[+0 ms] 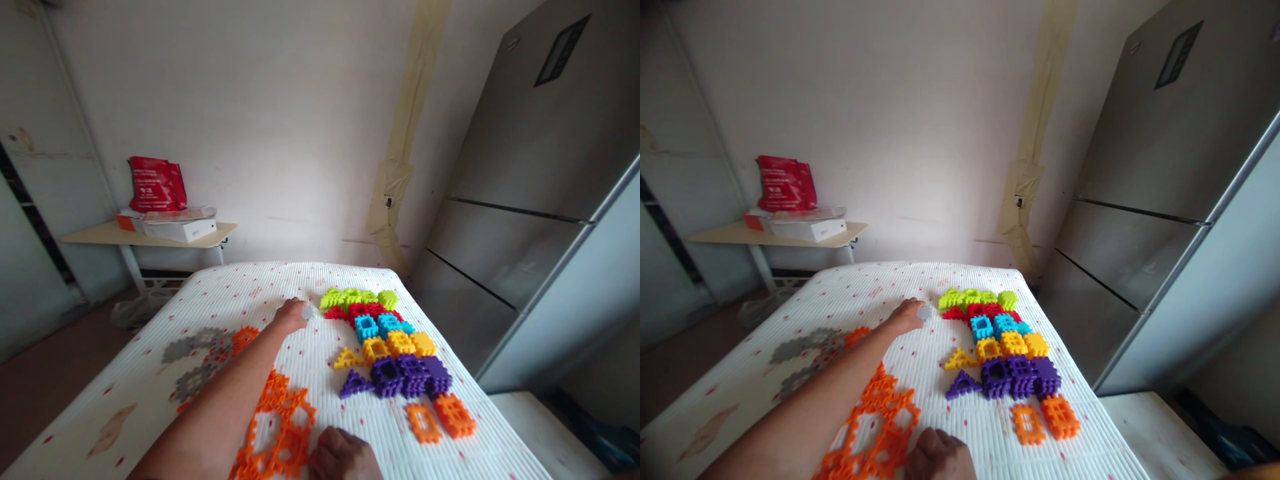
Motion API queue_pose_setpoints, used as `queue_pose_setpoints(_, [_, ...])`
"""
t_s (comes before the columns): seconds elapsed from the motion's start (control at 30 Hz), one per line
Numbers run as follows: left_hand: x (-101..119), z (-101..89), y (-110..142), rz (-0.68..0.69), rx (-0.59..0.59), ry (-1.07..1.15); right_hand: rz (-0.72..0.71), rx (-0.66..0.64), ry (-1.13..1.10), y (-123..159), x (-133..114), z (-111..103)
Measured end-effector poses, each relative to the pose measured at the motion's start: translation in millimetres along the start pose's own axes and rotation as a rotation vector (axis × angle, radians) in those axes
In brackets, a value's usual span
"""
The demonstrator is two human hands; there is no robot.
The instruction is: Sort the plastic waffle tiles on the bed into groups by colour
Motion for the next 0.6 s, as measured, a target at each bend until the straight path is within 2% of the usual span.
queue_pose_setpoints(0.23, [-1.2,-2.6,2.6,-0.015,0.026,0.041,0.015,-0.036,-0.02,-2.4,0.7,-0.7])
queue_pose_setpoints(0.4, [-1.5,-12.7,18.7,0.017,0.076,0.116,0.021,-0.061,-0.048,-1.6,1.0,-1.2])
queue_pose_setpoints(0.5, [-19.2,-27.0,39.3,0.027,0.107,0.146,0.024,-0.082,-0.091,-1.3,1.5,-2.5])
queue_pose_setpoints(0.6, [-61.3,-50.8,69.9,-0.033,0.131,0.157,0.014,-0.093,-0.119,-1.4,1.4,-4.4])
Point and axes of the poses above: each hand's wrist, its own y-axis away from the middle knuckle, its own z-axis out of the palm, x = y × z, the point moved 9 cm from there along -y, towards the middle knuckle, and after that the axes turned 8 degrees about y, right-handed, at the moved point
